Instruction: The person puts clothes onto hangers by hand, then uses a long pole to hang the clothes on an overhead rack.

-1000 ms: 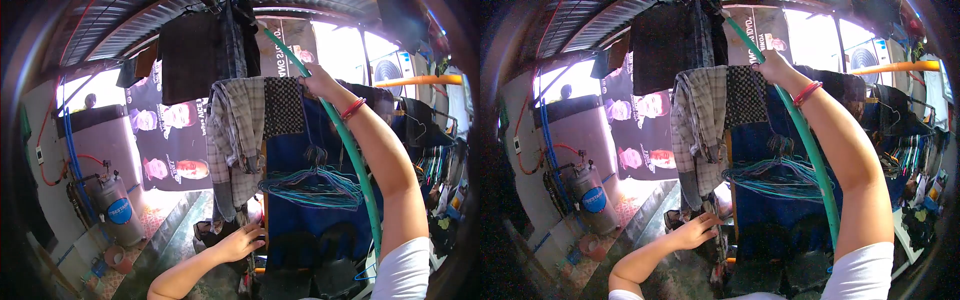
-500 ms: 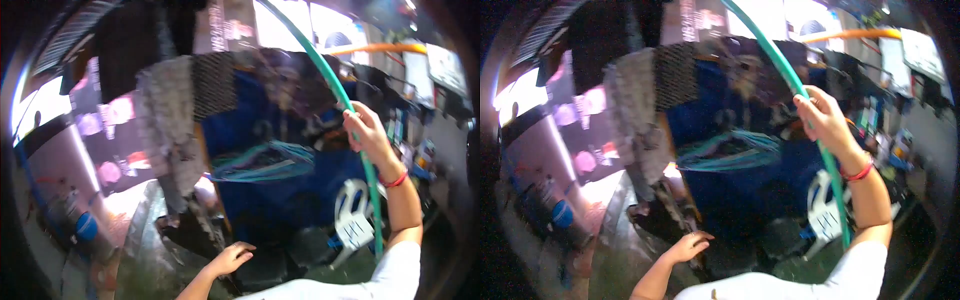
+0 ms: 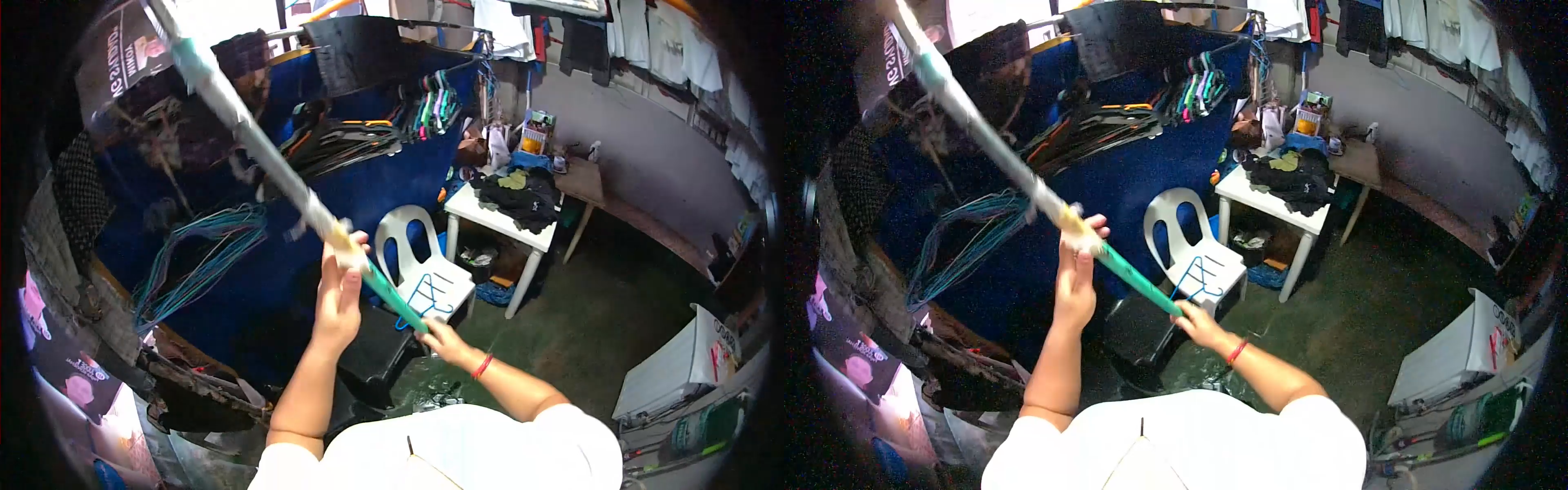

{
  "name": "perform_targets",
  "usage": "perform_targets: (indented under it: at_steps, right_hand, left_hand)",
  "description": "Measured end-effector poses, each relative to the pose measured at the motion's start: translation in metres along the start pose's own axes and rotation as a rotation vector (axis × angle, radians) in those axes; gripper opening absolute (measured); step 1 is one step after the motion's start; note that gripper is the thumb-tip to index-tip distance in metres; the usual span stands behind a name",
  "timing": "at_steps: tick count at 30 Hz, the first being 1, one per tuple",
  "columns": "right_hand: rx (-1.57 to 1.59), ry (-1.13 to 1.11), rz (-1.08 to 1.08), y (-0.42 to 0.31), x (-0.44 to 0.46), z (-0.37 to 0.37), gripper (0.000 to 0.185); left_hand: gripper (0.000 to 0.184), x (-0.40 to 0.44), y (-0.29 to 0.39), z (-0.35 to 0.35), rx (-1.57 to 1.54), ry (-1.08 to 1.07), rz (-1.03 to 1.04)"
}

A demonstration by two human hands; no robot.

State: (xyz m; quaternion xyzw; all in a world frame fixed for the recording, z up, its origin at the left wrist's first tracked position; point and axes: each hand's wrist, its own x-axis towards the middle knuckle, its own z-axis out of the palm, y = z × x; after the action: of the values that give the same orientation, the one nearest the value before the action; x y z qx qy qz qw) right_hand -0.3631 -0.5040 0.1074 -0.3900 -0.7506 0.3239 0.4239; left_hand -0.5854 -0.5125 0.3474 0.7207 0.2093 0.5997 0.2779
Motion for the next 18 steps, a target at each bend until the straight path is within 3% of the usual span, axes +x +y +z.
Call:
perform_targets:
  at_steps: [2,4,6,8,10,12,14,18]
  right_hand:
    - [0.111,0.007,0.155,0.019,-0.028,-0.018,0.025]
    - [-0.009,0.019,0.243,0.040,-0.041,-0.054,0.028]
    - [-0.145,0.099,0.138,0.080,-0.049,-0.081,0.034]
    - [-0.270,0.141,0.103,0.075,-0.044,-0.121,0.051]
    - [-0.332,0.249,0.093,0.080,-0.037,-0.157,0.051]
    - [-0.291,0.307,0.202,0.077,-0.039,-0.186,0.057]
    - [-0.239,0.357,0.238,0.076,-0.051,-0.208,0.057]
    - [-0.228,0.361,0.342,0.107,-0.075,-0.233,0.055]
  left_hand:
    - [0.039,0.008,-0.010,0.056,-0.084,0.021,-0.023]
    - [0.029,0.016,-0.020,0.106,-0.298,-0.122,-0.153]
    - [0.030,0.031,-0.038,0.148,-0.226,-0.241,-0.126]
    - [0.027,0.048,-0.062,0.186,-0.200,-0.249,-0.124]
    - [0.027,0.073,-0.108,0.206,-0.078,-0.244,-0.083]
    - [0.026,0.095,-0.173,0.219,0.070,-0.126,-0.030]
    - [0.026,0.120,-0.214,0.219,0.183,-0.066,-0.226]
    - [0.026,0.157,-0.279,0.215,0.182,0.099,-0.154]
